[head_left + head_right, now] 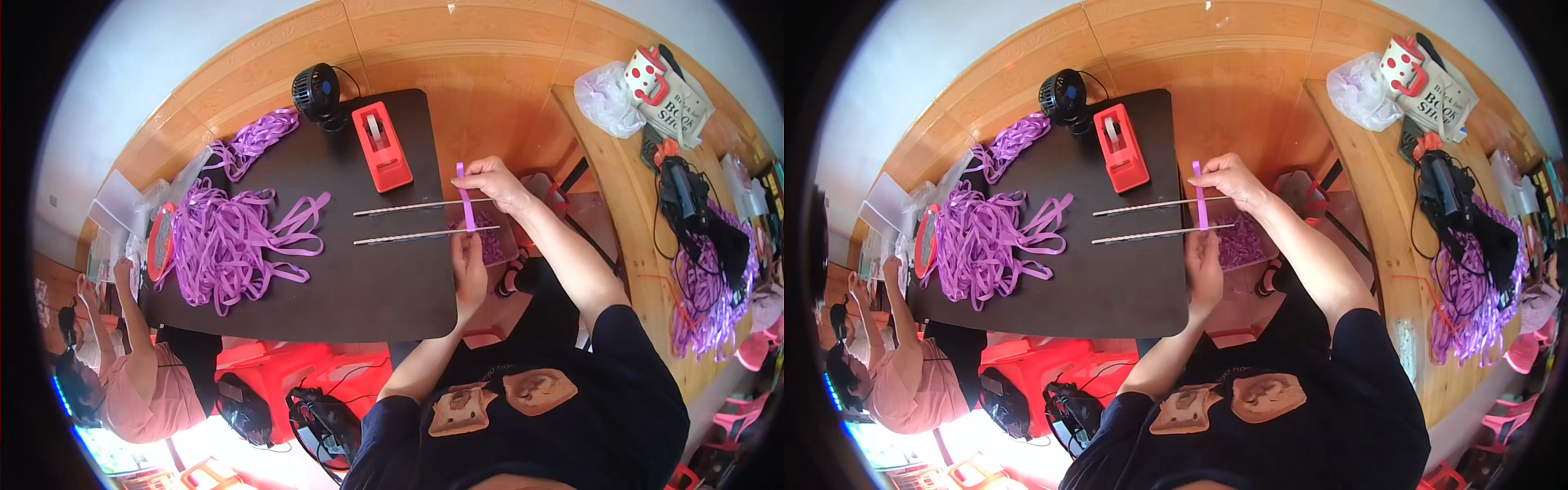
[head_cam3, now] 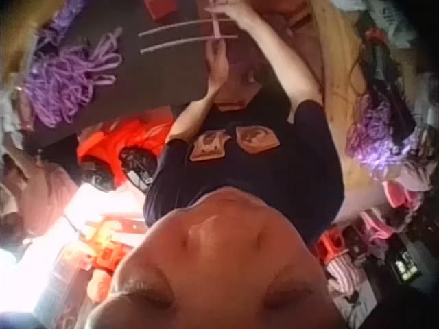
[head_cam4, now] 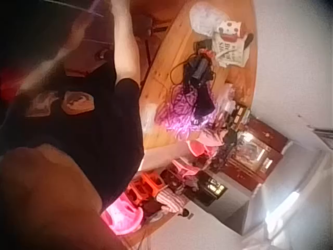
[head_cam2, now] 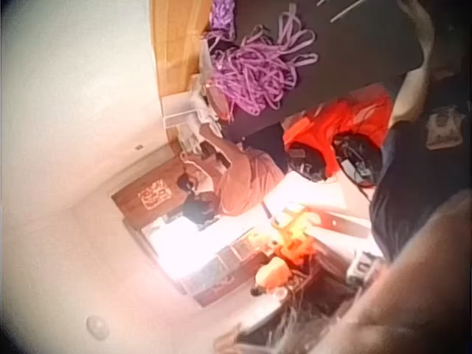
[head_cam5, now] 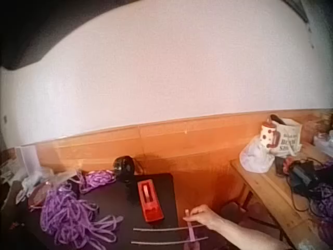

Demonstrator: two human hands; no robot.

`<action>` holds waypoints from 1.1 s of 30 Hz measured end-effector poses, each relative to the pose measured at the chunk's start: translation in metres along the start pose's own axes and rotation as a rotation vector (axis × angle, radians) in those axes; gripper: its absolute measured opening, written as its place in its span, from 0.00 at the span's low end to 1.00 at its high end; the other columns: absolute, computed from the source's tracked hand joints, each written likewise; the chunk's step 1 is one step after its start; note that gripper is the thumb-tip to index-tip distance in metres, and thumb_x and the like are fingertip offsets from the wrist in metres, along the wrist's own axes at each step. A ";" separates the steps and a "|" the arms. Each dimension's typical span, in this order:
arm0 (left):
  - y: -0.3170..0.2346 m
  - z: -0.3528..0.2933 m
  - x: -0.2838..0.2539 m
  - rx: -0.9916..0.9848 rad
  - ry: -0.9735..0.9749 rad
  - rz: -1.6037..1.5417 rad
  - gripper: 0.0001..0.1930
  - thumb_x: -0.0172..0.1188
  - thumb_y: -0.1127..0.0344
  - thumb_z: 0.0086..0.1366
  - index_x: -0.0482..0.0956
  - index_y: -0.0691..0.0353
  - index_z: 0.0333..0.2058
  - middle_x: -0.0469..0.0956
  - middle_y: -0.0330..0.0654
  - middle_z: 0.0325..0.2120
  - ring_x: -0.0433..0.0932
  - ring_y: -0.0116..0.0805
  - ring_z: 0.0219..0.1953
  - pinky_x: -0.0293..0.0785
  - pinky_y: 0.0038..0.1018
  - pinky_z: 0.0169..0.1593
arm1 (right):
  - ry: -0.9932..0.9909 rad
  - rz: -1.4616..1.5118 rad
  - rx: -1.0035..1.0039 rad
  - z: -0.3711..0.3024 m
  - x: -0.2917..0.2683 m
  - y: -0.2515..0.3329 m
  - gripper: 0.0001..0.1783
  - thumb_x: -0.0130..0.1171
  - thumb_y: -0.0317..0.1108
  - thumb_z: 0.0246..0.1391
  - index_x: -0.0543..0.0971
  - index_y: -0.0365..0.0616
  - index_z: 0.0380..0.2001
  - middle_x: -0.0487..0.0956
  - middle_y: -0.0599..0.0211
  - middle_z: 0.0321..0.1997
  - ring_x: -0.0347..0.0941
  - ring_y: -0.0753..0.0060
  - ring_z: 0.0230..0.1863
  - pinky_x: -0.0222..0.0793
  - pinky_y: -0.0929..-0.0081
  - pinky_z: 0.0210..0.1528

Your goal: Making purple ribbon bows using a metal jig and tape.

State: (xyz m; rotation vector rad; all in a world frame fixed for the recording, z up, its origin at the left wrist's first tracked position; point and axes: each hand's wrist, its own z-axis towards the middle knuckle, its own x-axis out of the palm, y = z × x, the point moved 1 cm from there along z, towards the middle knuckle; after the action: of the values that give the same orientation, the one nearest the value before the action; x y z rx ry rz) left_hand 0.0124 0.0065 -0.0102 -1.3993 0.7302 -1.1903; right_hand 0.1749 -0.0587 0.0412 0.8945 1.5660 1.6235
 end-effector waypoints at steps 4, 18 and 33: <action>-0.026 0.016 0.021 0.060 -0.149 -0.157 0.16 0.48 0.66 0.69 0.67 0.65 0.53 0.72 0.42 0.46 0.71 0.28 0.44 0.66 0.23 0.51 | 0.051 0.317 0.386 -0.015 -0.004 -0.020 0.05 0.58 0.27 0.49 0.79 0.35 0.25 0.78 0.64 0.22 0.77 0.71 0.27 0.74 0.72 0.31; 0.000 0.021 0.017 0.006 -0.201 -0.468 0.11 0.51 0.68 0.67 0.75 0.65 0.45 0.76 0.41 0.42 0.75 0.29 0.42 0.70 0.24 0.47 | -0.087 0.388 0.102 -0.117 0.029 -0.017 0.11 0.55 0.24 0.52 0.76 0.35 0.41 0.78 0.65 0.36 0.75 0.74 0.38 0.70 0.77 0.42; -0.031 0.001 0.027 -0.061 -0.201 -0.479 0.12 0.45 0.71 0.65 0.75 0.67 0.43 0.76 0.43 0.41 0.73 0.30 0.44 0.66 0.24 0.50 | -0.199 0.518 0.018 -0.131 0.059 -0.017 0.06 0.53 0.24 0.56 0.79 0.35 0.33 0.78 0.68 0.31 0.73 0.82 0.32 0.68 0.86 0.35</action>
State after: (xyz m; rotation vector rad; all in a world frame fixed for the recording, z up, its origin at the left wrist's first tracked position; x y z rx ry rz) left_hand 0.0154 -0.0116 0.0265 -1.7769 0.2961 -1.3698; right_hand 0.0321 -0.0753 0.0206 1.5143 1.2759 1.7941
